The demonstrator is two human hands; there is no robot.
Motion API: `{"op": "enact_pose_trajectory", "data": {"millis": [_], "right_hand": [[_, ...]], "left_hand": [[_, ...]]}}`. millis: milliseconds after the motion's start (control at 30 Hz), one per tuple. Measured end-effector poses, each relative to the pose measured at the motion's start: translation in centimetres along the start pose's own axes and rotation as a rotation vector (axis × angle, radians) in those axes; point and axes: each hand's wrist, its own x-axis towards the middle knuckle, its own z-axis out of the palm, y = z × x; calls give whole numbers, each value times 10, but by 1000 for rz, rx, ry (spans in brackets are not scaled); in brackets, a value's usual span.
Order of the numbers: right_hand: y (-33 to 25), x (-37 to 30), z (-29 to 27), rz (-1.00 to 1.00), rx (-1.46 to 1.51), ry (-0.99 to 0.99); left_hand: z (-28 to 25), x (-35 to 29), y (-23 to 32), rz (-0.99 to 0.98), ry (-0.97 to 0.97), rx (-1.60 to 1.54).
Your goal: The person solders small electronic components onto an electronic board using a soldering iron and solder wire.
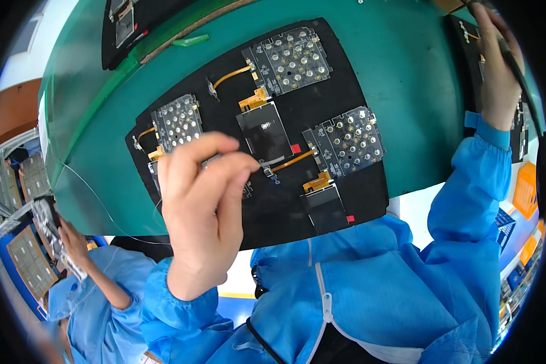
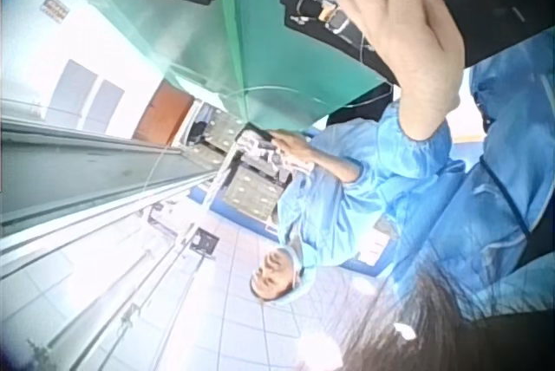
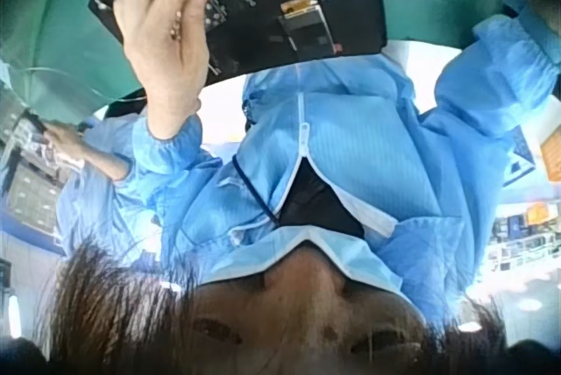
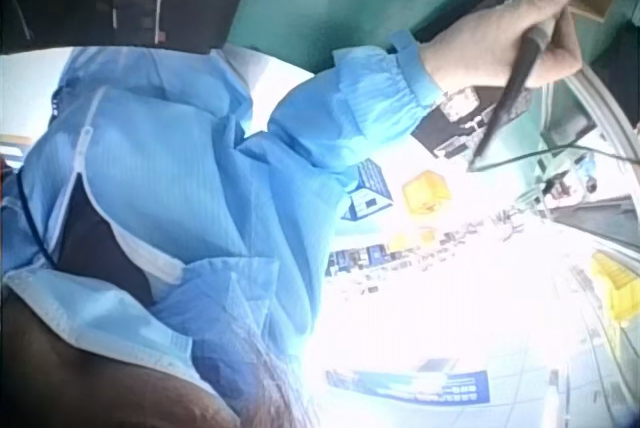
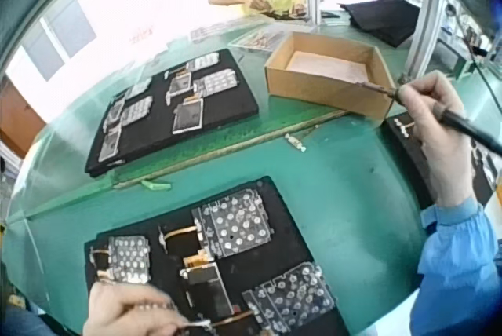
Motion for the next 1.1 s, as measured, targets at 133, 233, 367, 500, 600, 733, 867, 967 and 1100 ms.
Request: {"op": "enact_pose_trajectory", "data": {"millis": [133,233,367,500,600,733,867,967,1100], "right_hand": [[-25,-10,-15,258,431,-81],[-50,-45,10,244,629,-445],[-64,-86,14,400,735,-642],[-65,-93,17,407,690,-681],[-66,-93,19,399,689,-694],[-68,-94,21,365,677,-700],[-68,-95,23,374,704,-734],[-68,-94,22,372,686,-740],[-64,-95,25,346,734,-692]], "left_hand": [[-1,-13,8,-106,84,-162],[5,-34,6,-80,66,-182],[19,-31,1,83,102,-108],[28,-29,6,70,97,-112],[33,-29,6,69,109,-134],[37,-29,5,71,112,-128],[39,-28,5,86,127,-116],[39,-28,6,83,126,-118],[38,-31,7,83,92,-162]]}}
